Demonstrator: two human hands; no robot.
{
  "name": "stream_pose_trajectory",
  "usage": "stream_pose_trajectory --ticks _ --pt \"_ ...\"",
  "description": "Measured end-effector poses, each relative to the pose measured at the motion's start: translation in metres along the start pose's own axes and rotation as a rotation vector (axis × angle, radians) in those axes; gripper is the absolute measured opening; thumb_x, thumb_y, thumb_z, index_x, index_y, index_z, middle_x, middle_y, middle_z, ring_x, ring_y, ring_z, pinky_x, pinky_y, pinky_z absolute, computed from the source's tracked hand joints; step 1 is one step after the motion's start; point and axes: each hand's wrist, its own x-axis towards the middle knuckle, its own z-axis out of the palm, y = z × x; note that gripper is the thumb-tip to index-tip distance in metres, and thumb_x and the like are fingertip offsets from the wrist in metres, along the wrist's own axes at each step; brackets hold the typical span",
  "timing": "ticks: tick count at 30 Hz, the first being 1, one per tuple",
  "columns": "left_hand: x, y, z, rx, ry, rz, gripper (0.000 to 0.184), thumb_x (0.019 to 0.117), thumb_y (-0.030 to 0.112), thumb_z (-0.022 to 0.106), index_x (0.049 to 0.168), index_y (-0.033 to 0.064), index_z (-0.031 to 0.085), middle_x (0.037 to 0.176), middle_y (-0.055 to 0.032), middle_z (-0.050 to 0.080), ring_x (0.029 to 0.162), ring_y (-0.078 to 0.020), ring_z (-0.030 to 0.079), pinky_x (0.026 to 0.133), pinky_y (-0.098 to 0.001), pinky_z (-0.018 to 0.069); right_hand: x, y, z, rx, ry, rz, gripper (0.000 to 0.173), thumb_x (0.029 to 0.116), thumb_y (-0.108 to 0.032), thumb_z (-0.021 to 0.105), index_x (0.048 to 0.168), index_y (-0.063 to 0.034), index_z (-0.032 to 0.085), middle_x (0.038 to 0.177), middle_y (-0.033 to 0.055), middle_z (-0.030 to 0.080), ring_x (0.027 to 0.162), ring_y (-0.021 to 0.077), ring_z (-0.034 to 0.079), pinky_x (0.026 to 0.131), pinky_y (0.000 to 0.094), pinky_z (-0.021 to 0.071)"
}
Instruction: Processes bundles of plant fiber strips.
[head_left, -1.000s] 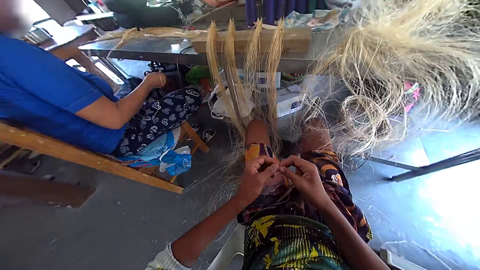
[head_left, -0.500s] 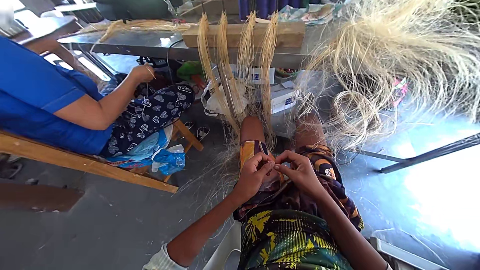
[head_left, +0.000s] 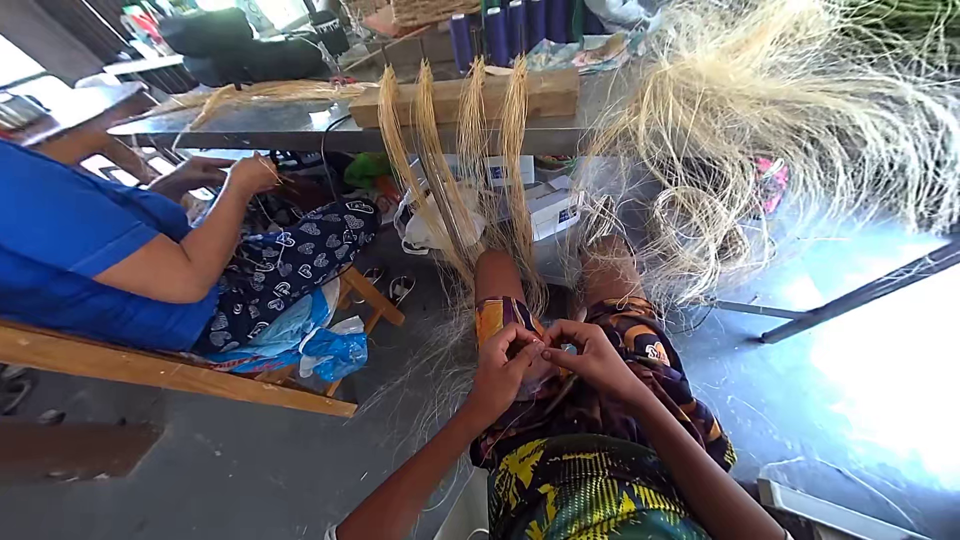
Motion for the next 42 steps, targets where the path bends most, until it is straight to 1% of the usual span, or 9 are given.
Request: stream_pose_trajectory --ticks 2,10,17,23,29,32,35,39,42 --pt "0.000 0.002 0.001 0.002 0.035 0.060 0.005 0.0940 0.006 0.066 0.093 0.0015 0.068 0.084 0.0021 0.067 0.074 -0.0013 0.062 0.070 -0.0182 0.0534 0.000 0.001 0.000 0.029 -0.019 -0.016 0.006 0.0903 -0.007 0.069 0.094 -0.0023 0.070 0.091 -0.0024 0.070 0.086 0.0020 0.065 0.083 0.0223 0.0553" --pt "0.001 0.009 -0.004 0.040 0.016 0.074 0.004 0.0913 0.006 0.071 0.089 0.0020 0.071 0.083 0.0024 0.067 0.075 0.0007 0.062 0.070 -0.0154 0.0520 -0.001 0.005 -0.001 0.138 -0.029 -0.092 0.003 0.0934 -0.007 0.067 0.091 -0.0074 0.068 0.088 -0.0061 0.067 0.082 0.0005 0.063 0.076 0.0201 0.0533" --pt "0.000 0.010 -0.012 0.128 -0.121 0.010 0.010 0.0919 0.011 0.072 0.089 0.0020 0.071 0.084 0.0017 0.066 0.077 0.0008 0.060 0.071 -0.0156 0.0502 -0.003 0.014 -0.005 0.154 -0.055 -0.166 0.009 0.0932 -0.006 0.063 0.087 -0.0072 0.069 0.089 -0.0037 0.067 0.085 0.0017 0.061 0.076 0.0206 0.0506" --pt "0.003 0.009 -0.016 0.114 -0.223 -0.029 0.005 0.0916 0.007 0.064 0.089 0.0026 0.065 0.082 0.0022 0.061 0.077 -0.0006 0.058 0.071 -0.0175 0.0485 -0.002 0.015 -0.003 0.130 -0.013 -0.185 0.009 0.0927 -0.006 0.062 0.089 -0.0068 0.070 0.088 -0.0047 0.065 0.085 0.0008 0.060 0.077 0.0197 0.0503" --pt "0.007 0.001 -0.005 0.047 -0.126 -0.076 0.014 0.0939 0.007 0.053 0.083 0.0069 0.062 0.075 0.0053 0.058 0.069 -0.0011 0.056 0.066 -0.0195 0.0472 -0.005 0.016 0.012 0.084 -0.031 -0.277 0.008 0.0965 -0.010 0.060 0.093 -0.0048 0.064 0.089 -0.0025 0.060 0.088 0.0018 0.056 0.080 0.0197 0.0470" --pt "0.005 0.000 0.003 0.041 -0.053 -0.073 0.014 0.0968 0.007 0.053 0.090 0.0042 0.065 0.079 0.0035 0.061 0.072 -0.0019 0.059 0.068 -0.0197 0.0500 -0.004 0.017 0.012 0.089 -0.003 -0.250 0.010 0.0992 -0.013 0.058 0.095 -0.0055 0.062 0.091 -0.0035 0.058 0.085 0.0001 0.056 0.077 0.0182 0.0483" --pt "0.004 -0.002 0.008 0.131 -0.004 0.019 0.012 0.0963 0.007 0.058 0.099 0.0012 0.069 0.089 -0.0008 0.067 0.079 -0.0029 0.062 0.072 -0.0196 0.0526 -0.003 0.015 0.009 0.063 0.047 -0.211 0.011 0.1000 -0.014 0.054 0.093 -0.0066 0.059 0.093 -0.0032 0.057 0.086 0.0009 0.055 0.076 0.0188 0.0474" --pt "0.004 -0.009 0.010 0.281 0.064 0.195 0.012 0.0941 0.007 0.060 0.095 -0.0003 0.070 0.090 -0.0052 0.068 0.081 -0.0054 0.063 0.073 -0.0199 0.0524 -0.003 0.013 0.009 0.039 -0.013 -0.112 0.015 0.1036 -0.011 0.044 0.097 -0.0050 0.056 0.097 -0.0011 0.056 0.088 0.0012 0.055 0.076 0.0187 0.0473" --pt "0.003 -0.012 0.009 0.270 0.100 0.216 0.011 0.0928 0.006 0.061 0.094 -0.0008 0.069 0.088 -0.0048 0.068 0.079 -0.0052 0.063 0.073 -0.0202 0.0537 -0.003 0.015 0.009 0.129 -0.063 -0.020 0.016 0.1047 -0.011 0.042 0.099 -0.0053 0.056 0.096 -0.0020 0.056 0.088 0.0027 0.056 0.081 0.0220 0.0483"
